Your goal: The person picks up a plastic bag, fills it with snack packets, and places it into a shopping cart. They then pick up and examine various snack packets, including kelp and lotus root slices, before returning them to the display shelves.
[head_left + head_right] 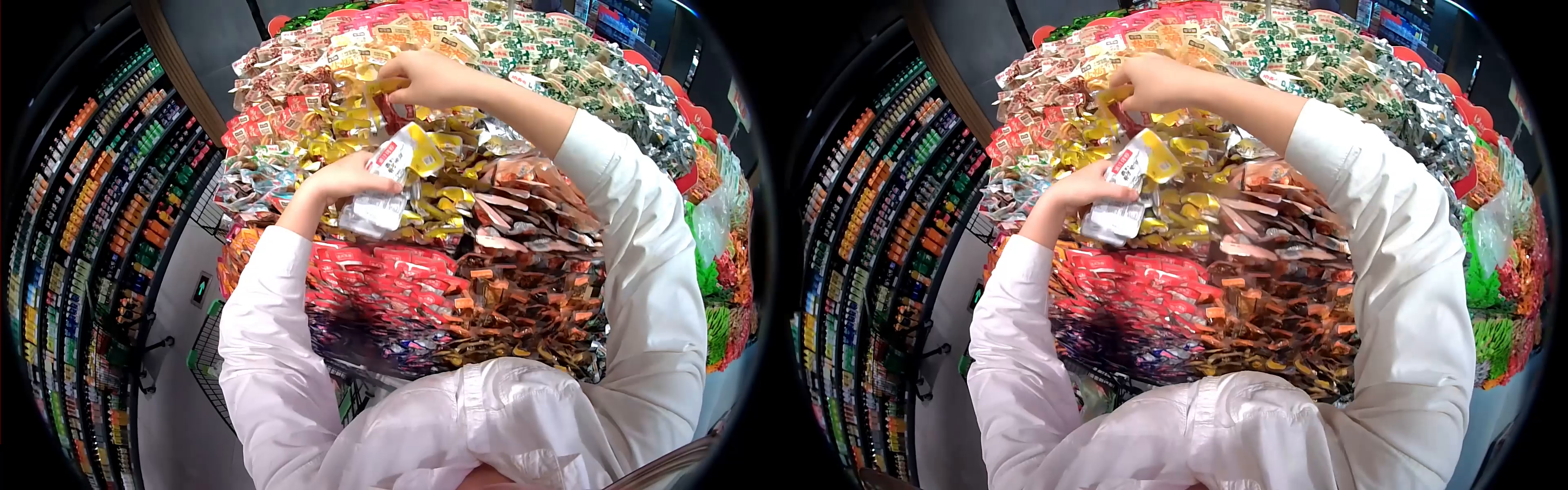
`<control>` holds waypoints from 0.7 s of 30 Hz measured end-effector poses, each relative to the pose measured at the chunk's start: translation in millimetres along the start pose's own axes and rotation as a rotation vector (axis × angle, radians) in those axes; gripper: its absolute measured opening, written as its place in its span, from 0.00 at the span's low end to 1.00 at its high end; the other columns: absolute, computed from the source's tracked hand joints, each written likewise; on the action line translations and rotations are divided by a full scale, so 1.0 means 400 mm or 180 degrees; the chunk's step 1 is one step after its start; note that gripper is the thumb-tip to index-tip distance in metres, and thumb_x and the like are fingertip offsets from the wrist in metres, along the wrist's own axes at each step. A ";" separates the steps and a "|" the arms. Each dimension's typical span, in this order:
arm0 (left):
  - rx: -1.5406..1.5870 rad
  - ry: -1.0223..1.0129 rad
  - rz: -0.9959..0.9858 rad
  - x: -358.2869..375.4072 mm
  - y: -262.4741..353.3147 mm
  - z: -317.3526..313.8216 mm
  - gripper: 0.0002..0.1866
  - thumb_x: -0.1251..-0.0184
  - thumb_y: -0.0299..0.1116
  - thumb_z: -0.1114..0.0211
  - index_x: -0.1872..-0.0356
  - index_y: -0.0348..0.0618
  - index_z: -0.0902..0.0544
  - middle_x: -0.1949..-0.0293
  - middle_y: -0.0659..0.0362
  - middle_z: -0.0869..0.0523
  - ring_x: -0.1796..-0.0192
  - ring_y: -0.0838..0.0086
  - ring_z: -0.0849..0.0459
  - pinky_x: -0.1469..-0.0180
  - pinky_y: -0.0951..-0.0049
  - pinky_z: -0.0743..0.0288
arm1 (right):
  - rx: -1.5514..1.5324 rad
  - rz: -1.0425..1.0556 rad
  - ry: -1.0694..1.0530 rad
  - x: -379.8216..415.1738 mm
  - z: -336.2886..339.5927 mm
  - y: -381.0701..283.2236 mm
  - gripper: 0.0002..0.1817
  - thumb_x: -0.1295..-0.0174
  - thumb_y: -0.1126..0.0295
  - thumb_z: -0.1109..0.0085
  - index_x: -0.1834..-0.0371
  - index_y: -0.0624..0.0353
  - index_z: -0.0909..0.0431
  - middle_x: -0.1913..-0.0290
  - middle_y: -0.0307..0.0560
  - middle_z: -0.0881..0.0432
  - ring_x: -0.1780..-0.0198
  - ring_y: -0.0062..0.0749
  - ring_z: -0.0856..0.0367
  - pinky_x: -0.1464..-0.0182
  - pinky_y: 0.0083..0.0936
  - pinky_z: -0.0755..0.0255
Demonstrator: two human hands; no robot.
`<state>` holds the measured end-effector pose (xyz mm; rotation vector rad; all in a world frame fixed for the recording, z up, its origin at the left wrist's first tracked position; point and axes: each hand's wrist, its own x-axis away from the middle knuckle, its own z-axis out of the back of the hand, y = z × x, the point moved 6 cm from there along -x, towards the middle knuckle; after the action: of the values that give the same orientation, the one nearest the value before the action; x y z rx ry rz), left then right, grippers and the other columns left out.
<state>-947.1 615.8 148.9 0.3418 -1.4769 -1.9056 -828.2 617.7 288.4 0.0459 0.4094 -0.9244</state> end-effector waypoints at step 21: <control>-0.2162 -0.0156 -0.0853 0.054 -0.001 -0.071 0.28 0.65 0.46 0.27 0.61 0.38 0.18 0.36 0.35 0.41 0.41 0.49 0.30 0.41 0.65 0.35 | 0.0605 0.0458 -0.0631 -0.056 -0.335 0.010 0.07 0.60 0.72 0.40 0.75 0.60 0.20 0.73 0.56 0.20 0.66 0.47 0.18 0.66 0.39 0.25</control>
<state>-946.1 580.5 143.6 0.1766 -0.7557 -2.5042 -880.5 665.7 172.3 0.1540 0.1316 -0.8145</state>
